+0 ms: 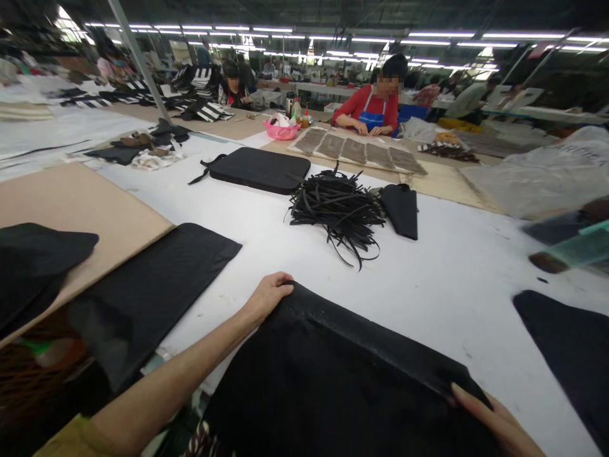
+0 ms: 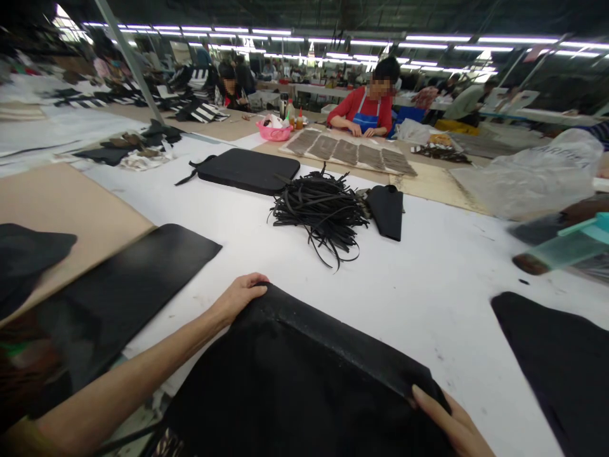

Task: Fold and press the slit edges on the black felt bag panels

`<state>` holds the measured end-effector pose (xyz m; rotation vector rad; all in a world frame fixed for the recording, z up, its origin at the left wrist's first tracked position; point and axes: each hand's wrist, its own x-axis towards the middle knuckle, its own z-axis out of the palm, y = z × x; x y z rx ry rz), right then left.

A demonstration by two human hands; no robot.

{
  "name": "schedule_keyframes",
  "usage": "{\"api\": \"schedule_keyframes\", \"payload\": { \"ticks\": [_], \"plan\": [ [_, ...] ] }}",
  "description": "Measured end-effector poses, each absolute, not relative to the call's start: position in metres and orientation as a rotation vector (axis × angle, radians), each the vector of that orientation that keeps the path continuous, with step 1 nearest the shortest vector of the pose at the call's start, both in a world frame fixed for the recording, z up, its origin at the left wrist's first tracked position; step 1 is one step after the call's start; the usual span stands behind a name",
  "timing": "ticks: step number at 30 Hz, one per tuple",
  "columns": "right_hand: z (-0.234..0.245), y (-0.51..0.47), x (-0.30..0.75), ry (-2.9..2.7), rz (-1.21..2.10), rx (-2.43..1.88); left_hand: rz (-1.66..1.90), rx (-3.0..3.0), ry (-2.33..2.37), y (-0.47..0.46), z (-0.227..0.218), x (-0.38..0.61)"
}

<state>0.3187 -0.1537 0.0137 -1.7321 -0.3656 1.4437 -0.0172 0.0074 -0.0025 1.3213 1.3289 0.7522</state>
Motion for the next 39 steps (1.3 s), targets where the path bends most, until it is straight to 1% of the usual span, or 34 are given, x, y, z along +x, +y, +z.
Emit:
{"api": "schedule_keyframes", "payload": {
  "ticks": [3,5,7,9,12,16,22,24,25,28,30,32,33,34,35,39],
  "plan": [
    [0.017,-0.15,0.313,-0.416,1.465,-1.75,0.891,1.492,1.491,0.009,0.005,-0.028],
    [0.019,-0.149,0.312,-0.454,1.478,-1.746,0.9,1.674,1.509,-0.001,0.013,-0.032],
    [0.022,-0.149,0.311,-0.459,1.482,-1.732,0.736,1.994,1.448,-0.019,0.017,-0.032],
    [0.024,-0.149,0.311,-0.456,1.474,-1.71,0.441,2.352,1.331,-0.039,0.016,-0.029],
    [0.026,-0.149,0.309,-0.484,1.466,-1.676,0.119,2.626,1.242,-0.062,0.005,-0.024],
    [0.028,-0.148,0.308,-0.516,1.482,-1.655,-0.022,2.705,1.335,-0.068,-0.008,-0.018],
    [0.024,-0.147,0.322,-0.664,1.502,-1.597,-0.088,2.74,1.369,-0.061,-0.007,-0.016],
    [0.018,-0.148,0.33,-0.855,1.373,-1.697,-0.095,2.751,1.391,-0.06,-0.007,-0.018],
    [0.015,-0.148,0.334,-0.978,1.247,-1.789,-0.099,2.761,1.407,-0.06,-0.009,-0.019],
    [0.003,-0.15,0.342,-1.287,0.739,-2.156,-0.13,2.8,1.42,-0.057,-0.013,-0.02],
    [0.0,-0.154,0.343,-1.404,0.328,-2.395,-0.152,2.818,1.415,-0.056,-0.016,-0.02],
    [0.001,-0.158,0.34,-1.464,-0.069,-2.541,-0.172,2.833,1.415,-0.056,-0.016,-0.018],
    [0.003,-0.16,0.338,-1.472,-0.196,-2.559,-0.179,2.845,1.413,-0.056,-0.015,-0.017],
    [0.005,-0.161,0.336,-1.464,-0.237,-2.547,-0.185,2.859,1.413,-0.057,-0.015,-0.016],
    [0.007,-0.162,0.333,-1.448,-0.188,-2.51,-0.189,2.873,1.413,-0.057,-0.014,-0.015],
    [0.003,-0.166,0.325,-1.456,0.271,-2.36,-0.189,2.888,1.425,-0.057,-0.013,-0.015]
  ]
}}
